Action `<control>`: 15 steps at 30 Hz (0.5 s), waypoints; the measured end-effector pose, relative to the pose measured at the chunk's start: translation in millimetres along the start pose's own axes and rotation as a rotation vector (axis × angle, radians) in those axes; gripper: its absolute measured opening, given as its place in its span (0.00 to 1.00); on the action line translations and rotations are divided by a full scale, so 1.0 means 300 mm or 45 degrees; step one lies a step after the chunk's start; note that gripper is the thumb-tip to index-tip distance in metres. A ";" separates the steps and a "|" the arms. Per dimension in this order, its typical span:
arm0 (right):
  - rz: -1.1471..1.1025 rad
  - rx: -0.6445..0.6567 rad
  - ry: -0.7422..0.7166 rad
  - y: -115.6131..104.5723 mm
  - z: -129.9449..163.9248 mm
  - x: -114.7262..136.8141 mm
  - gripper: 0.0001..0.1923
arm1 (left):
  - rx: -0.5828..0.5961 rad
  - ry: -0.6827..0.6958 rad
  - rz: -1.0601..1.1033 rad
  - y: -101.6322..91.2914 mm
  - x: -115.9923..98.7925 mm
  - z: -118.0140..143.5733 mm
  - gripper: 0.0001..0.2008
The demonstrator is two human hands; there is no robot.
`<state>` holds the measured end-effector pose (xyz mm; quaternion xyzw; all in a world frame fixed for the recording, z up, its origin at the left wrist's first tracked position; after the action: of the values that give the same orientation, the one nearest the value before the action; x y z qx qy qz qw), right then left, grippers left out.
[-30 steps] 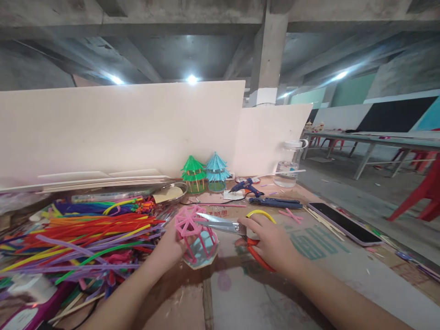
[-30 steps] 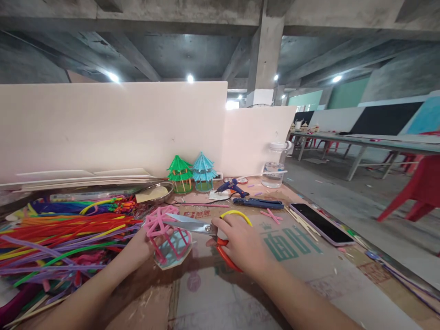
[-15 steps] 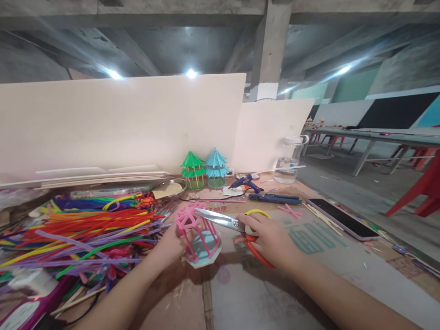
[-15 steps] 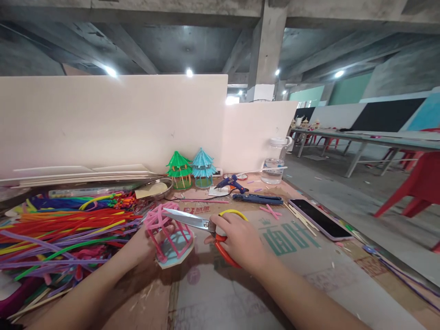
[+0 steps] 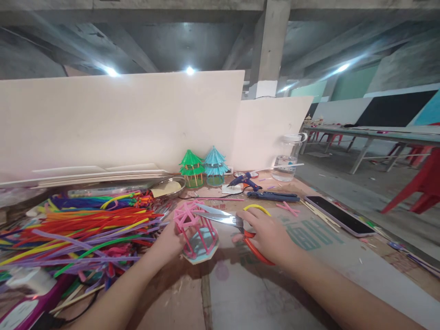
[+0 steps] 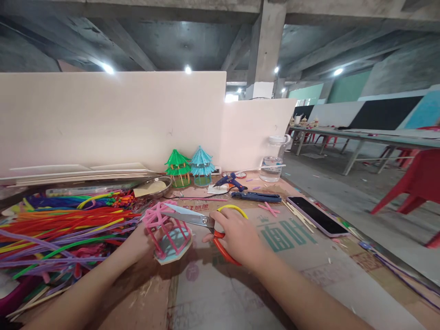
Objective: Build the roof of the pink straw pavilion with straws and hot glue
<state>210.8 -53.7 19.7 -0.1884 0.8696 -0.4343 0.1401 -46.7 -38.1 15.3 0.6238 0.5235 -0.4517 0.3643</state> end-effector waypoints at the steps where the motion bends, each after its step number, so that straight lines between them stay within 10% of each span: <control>1: -0.007 0.003 0.001 0.000 0.000 0.001 0.11 | -0.003 0.005 0.004 0.002 -0.003 0.000 0.19; 15: -0.134 0.147 0.004 -0.034 -0.009 0.019 0.08 | 0.003 -0.053 -0.051 0.003 0.003 0.010 0.19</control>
<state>206.9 -60.1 29.1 -0.2248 0.8323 -0.4907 0.1263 -46.3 -40.8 13.5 0.6040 0.5279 -0.4724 0.3652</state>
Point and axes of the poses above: each hand's wrist, its own z-axis away from the middle knuckle, its own y-axis out of the palm, x = y × z, the point moved 1 cm from there along -z, towards the middle knuckle, and after that the axes turned 14 degrees about z, right-handed, at the moved point
